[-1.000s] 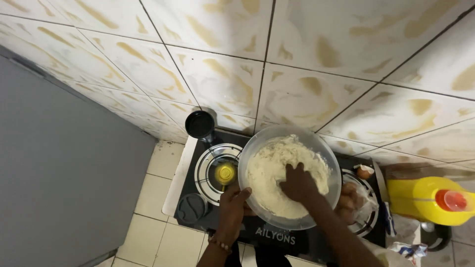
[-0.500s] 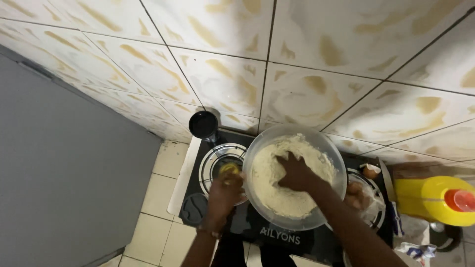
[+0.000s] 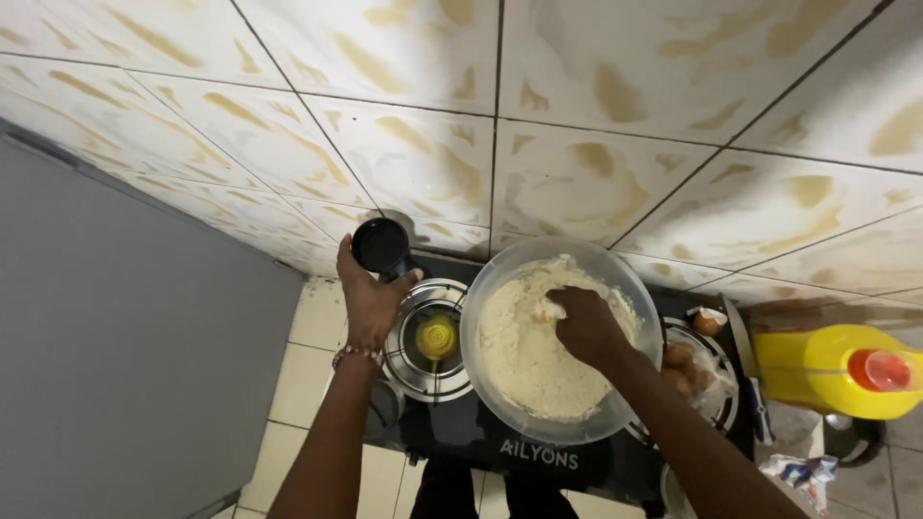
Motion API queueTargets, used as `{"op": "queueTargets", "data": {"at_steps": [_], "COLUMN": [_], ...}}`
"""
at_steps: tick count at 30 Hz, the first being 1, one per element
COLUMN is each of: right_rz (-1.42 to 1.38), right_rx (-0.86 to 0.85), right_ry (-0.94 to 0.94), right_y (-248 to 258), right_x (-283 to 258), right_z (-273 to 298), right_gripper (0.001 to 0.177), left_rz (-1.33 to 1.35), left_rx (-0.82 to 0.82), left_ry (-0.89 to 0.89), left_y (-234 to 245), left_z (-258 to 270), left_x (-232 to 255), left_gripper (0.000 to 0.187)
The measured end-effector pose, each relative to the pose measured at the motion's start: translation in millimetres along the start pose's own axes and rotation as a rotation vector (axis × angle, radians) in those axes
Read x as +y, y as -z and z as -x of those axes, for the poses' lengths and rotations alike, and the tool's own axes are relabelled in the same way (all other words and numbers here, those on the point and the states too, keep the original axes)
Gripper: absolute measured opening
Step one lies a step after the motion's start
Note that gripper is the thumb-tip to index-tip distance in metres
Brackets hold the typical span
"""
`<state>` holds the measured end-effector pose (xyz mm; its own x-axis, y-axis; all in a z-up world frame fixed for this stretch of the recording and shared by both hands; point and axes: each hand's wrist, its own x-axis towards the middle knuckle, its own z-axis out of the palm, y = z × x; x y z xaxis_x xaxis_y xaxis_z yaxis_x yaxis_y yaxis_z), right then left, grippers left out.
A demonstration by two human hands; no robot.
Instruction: Mixing flour, eggs, and liquid in a bowl by hand to create dough
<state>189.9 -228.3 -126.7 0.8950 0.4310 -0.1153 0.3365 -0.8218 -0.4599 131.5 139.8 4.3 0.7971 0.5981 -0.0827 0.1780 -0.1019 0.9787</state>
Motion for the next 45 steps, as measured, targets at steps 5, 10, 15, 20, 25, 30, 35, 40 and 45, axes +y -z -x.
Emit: {"op": "queueTargets", "data": {"at_steps": [5,10,15,20,25,30,35,40,45], "right_rz": [-0.190,0.259,0.286,0.038,-0.071,-0.129,-0.267,-0.332,-0.408], "right_rx": [-0.069,-0.419,-0.352,-0.126,-0.140,-0.200,-0.143,-0.086,-0.205], "right_ry": [0.125,-0.145,-0.167,-0.163,-0.164,-0.112,-0.372,-0.311,-0.371], "right_y": [-6.8,39.0,-2.3,-23.5,15.2,15.1,13.8,-2.2,5.6], "right_x": [13.7,-71.7,-49.4,1.9,-0.3,0.0,-9.9,-3.1,-14.7], "right_z": [22.0,32.1,12.3,0.3,4.4,17.2,22.4,25.4,24.3], "right_gripper": [0.067,0.097,0.082,0.069,0.064,0.073,0.065,0.069,0.072], "left_rz": [-0.001,-0.217,-0.296,-0.306,-0.358,-0.339,-0.431,-0.649,-0.690], "left_rx": [0.016,0.087,0.111,0.047,-0.043,-0.188,-0.353,-0.353,-0.364], "left_ry": [-0.023,0.075,0.095,-0.090,-0.197,-0.233,-0.522,-0.710,-0.797], "left_y": [-6.1,-9.9,-9.4,4.4,12.0,11.6,1.9,-11.2,-18.3], "left_z": [-19.9,-29.8,-10.0,23.9,64.0,91.3,103.8,117.0,123.0], "left_x": [-16.6,-21.8,-4.2,41.2,82.2,98.3,88.4,75.0,71.4], "left_gripper": [0.122,0.110,0.101,0.098,0.099,0.098,0.100,0.103,0.102]}}
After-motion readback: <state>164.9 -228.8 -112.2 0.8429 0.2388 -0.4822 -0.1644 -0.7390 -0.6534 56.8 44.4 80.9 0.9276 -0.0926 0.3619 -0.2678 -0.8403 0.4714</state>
